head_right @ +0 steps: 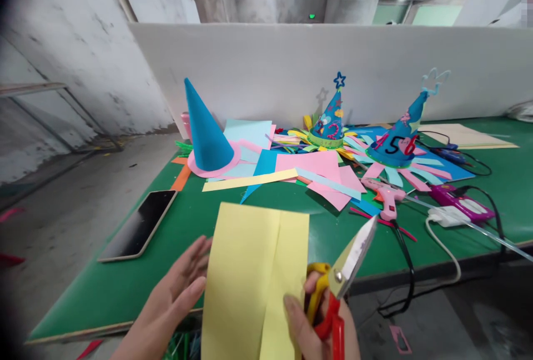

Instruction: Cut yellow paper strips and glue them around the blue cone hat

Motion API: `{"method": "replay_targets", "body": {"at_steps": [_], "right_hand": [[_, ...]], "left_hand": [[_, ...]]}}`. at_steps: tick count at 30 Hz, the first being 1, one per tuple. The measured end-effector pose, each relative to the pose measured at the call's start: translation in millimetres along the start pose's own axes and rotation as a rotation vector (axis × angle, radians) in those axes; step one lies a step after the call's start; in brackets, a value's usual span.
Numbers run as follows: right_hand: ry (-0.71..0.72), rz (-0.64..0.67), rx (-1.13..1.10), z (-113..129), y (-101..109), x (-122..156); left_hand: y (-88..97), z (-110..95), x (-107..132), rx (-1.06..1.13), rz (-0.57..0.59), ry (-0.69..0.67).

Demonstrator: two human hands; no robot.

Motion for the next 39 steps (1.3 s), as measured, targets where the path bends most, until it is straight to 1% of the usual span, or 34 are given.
{"method": "replay_targets", "body": {"at_steps": [1,2,3,4,5,6,8,10,12,13,15,16,18,21,24,26,30,32,34,36,39], "right_hand": [[0.043,0.005,0.033,6.0,4.6,-8.1],[0.084,0.029,0.071,11.6,8.0,-15.9],[0.123,0.06,0.107,16.8,9.9,-23.4],[0.161,0.08,0.129,21.6,10.7,-30.5],[0.193,0.086,0.139,25.9,10.6,-37.2],[0.217,0.075,0.133,29.8,9.7,-43.8],[0.243,0.034,0.089,35.9,7.1,-57.6],[0.242,0.015,0.034,39.7,4.8,-73.4],[0.21,0.025,-0.041,41.0,3.5,-90.8],[0.183,0.027,-0.082,40.7,2.9,-99.6],[0.131,0.028,-0.147,38.8,0.3,-116.3],[0.116,0.027,-0.16,37.4,-2.1,-123.9],[0.109,0.046,-0.148,34.2,-9.3,-137.5],[0.098,0.105,-0.091,27.6,-20.8,-155.7],[0.066,0.165,-0.007,17.7,-25.8,-172.2],[0.043,0.208,0.05,9.9,-25.5,-180.4],[0.003,0.291,0.098,-3.3,-25.1,-185.0],[0.0,0.31,0.08,-7.3,-26.1,-183.1],[0.003,0.316,0.054,-10.0,-27.1,-180.6],[0.004,0.304,0.023,-11.9,-27.4,-178.9],[0.007,0.297,0.018,-12.6,-27.3,-178.1]], "left_hand": [[-2.4,-3.7,3.4,0.15,0.097,0.062],[-6.1,-7.2,6.0,0.253,0.189,0.109],[-10.2,-10.4,7.3,0.307,0.249,0.138],[-14.3,-13.1,7.1,0.317,0.277,0.145],[-17.7,-15.5,5.5,0.287,0.266,0.128],[-20.0,-17.9,2.5,0.225,0.228,0.088],[-21.0,-23.5,-6.6,0.04,0.132,-0.035],[-17.2,-31.5,-18.9,-0.15,0.066,-0.156],[-10.0,-41.6,-35.0,-0.284,0.021,-0.238],[-5.9,-46.7,-45.0,-0.333,-0.011,-0.266],[1.0,-55.5,-68.8,-0.395,-0.119,-0.316],[2.6,-57.8,-82.6,-0.385,-0.153,-0.307],[0.8,-58.2,-112.1,-0.281,-0.144,-0.305],[-9.2,-51.1,-154.2,-0.252,-0.152,-0.316],[-16.9,-44.7,-186.5,-0.223,-0.178,-0.333],[-16.8,-44.9,-204.0,-0.191,-0.23,-0.351],[-11.9,-51.9,-243.6,-0.079,-0.354,-0.354],[-14.6,-55.1,-269.2,0.007,-0.391,-0.331],[-22.8,-57.1,-297.1,0.114,-0.417,-0.3],[-35.1,-57.8,-324.4,0.223,-0.427,-0.275],[-53.4,-56.6,-357.5,0.375,-0.43,-0.264]]}}
Point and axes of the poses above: each hand's wrist, its own x-axis away from the middle knuckle, its own y-axis out of the back of the hand, z = x × y, the point moved 1 cm from there along -x, towards the middle knuckle, and after that the axes turned 5 degrees about z, right-handed, at the moved point
